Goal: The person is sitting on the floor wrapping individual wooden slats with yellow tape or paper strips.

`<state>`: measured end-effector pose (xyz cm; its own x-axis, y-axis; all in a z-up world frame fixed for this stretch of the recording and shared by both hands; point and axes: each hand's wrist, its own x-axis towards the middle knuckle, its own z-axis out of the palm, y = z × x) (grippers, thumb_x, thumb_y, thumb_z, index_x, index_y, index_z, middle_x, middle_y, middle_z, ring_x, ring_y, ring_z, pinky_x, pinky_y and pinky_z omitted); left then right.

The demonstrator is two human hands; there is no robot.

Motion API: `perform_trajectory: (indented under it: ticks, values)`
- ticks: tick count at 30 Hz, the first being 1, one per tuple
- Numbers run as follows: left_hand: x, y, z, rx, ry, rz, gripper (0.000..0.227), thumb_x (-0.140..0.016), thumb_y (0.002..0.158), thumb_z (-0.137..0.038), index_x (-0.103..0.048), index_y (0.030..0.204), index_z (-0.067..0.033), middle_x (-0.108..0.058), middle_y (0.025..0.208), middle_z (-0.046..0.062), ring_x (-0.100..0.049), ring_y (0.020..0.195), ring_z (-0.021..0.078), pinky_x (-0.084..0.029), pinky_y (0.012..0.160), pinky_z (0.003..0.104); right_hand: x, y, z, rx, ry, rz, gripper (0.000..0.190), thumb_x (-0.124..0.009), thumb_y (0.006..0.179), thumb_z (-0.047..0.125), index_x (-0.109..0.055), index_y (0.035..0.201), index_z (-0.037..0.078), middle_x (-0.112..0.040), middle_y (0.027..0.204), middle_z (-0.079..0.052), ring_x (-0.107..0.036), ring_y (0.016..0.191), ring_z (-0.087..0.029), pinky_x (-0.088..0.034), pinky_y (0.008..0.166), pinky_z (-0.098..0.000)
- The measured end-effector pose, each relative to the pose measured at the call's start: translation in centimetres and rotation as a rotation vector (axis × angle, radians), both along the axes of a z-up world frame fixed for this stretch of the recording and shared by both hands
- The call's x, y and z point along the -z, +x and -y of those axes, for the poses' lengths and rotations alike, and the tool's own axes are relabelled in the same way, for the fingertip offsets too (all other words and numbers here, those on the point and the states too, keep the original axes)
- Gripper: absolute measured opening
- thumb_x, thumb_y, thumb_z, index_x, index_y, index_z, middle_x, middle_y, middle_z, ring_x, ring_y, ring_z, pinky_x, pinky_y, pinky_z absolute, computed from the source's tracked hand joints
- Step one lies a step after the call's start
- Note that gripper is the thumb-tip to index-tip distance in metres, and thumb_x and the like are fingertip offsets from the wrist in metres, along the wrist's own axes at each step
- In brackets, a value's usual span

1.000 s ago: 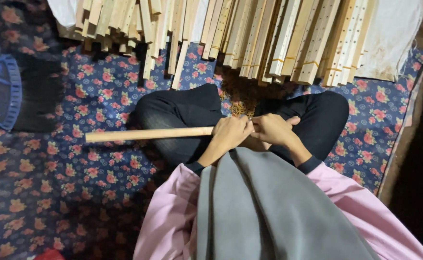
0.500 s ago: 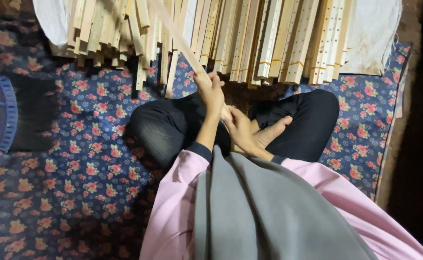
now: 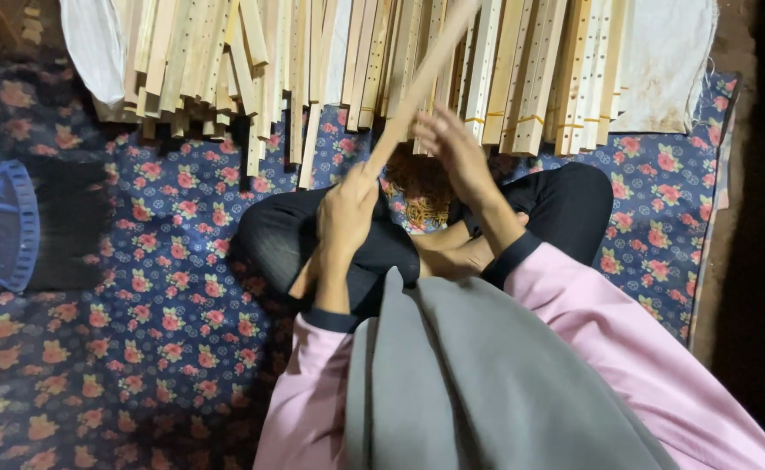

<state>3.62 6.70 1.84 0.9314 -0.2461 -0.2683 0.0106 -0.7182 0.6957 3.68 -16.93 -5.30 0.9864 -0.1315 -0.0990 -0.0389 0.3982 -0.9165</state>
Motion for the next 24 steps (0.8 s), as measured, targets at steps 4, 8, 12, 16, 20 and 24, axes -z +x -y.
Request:
perform_trajectory:
  ticks: [4, 8, 12, 16, 20, 24]
  values:
    - [-0.7, -1.5, -3.5, 0.204, 0.108, 0.074, 0.038, -0.058, 0.098, -0.032, -0.065, 0.132, -0.0169, -0.072, 0.116, 0.011, -0.065, 0.117, 0.0342, -0.052, 0.097, 0.051, 0.8, 2.0, 2.2, 0.149, 0.041, -0.042, 0.053, -0.053, 0.108, 0.03, -0.037, 0.147, -0.003, -0.057, 0.145, -0.019, -0.068, 0.123, -0.025, -0.057, 0.099, -0.0295]
    - [0.9, -2.2, -6.6, 0.23, 0.268, 0.077, 0.035, -0.063, 0.093, -0.031, -0.071, 0.124, -0.0181, -0.066, 0.114, 0.002, -0.052, 0.123, 0.0241, -0.039, 0.108, 0.047, -2.2, 1.1, 0.1, 0.274, 0.105, -0.112, 0.037, -0.063, 0.103, 0.016, -0.05, 0.135, 0.002, -0.058, 0.096, -0.005, -0.062, 0.075, -0.011, -0.059, 0.068, -0.0243]
    - [2.6, -2.3, -7.8, 0.246, 0.42, 0.034, 0.028, -0.061, 0.089, -0.027, -0.075, 0.109, -0.0127, -0.065, 0.104, 0.004, -0.056, 0.116, 0.0217, -0.041, 0.105, 0.044, 3.9, -0.5, -1.6, 0.308, 0.091, -0.221, 0.047, -0.072, 0.097, 0.017, -0.049, 0.135, 0.002, -0.069, 0.105, -0.016, -0.074, 0.091, -0.025, -0.065, 0.082, -0.047]
    - [5.1, -1.9, -4.5, 0.283, 0.336, 0.15, 0.035, -0.067, 0.092, -0.036, -0.07, 0.116, -0.0121, -0.068, 0.101, 0.008, -0.065, 0.106, 0.0275, -0.048, 0.096, 0.048, 3.0, -2.3, -4.0, 0.366, 0.122, -0.265, 0.05, -0.072, 0.096, 0.012, -0.048, 0.137, -0.002, -0.069, 0.1, -0.016, -0.072, 0.083, -0.021, -0.065, 0.082, -0.0456]
    - [5.4, -1.2, 1.6, 0.281, 0.096, 0.402, 0.05, -0.079, 0.086, -0.029, -0.061, 0.127, -0.0064, -0.07, 0.102, 0.016, -0.069, 0.101, 0.0365, -0.053, 0.09, 0.051, 3.2, -4.2, -5.2, 0.364, 0.118, -0.274, 0.053, -0.076, 0.093, 0.01, -0.048, 0.135, -0.006, -0.071, 0.1, -0.02, -0.073, 0.08, -0.024, -0.066, 0.075, -0.0461]
    - [4.9, -0.5, 5.2, 0.299, 0.071, 0.385, 0.04, -0.07, 0.092, -0.024, -0.056, 0.128, -0.0131, -0.069, 0.097, 0.014, -0.073, 0.091, 0.0372, -0.059, 0.079, 0.05, 2.0, -5.3, -4.8, 0.345, 0.035, -0.285, 0.048, -0.076, 0.093, 0.012, -0.055, 0.131, -0.008, -0.073, 0.099, -0.019, -0.075, 0.084, -0.025, -0.065, 0.08, -0.044]
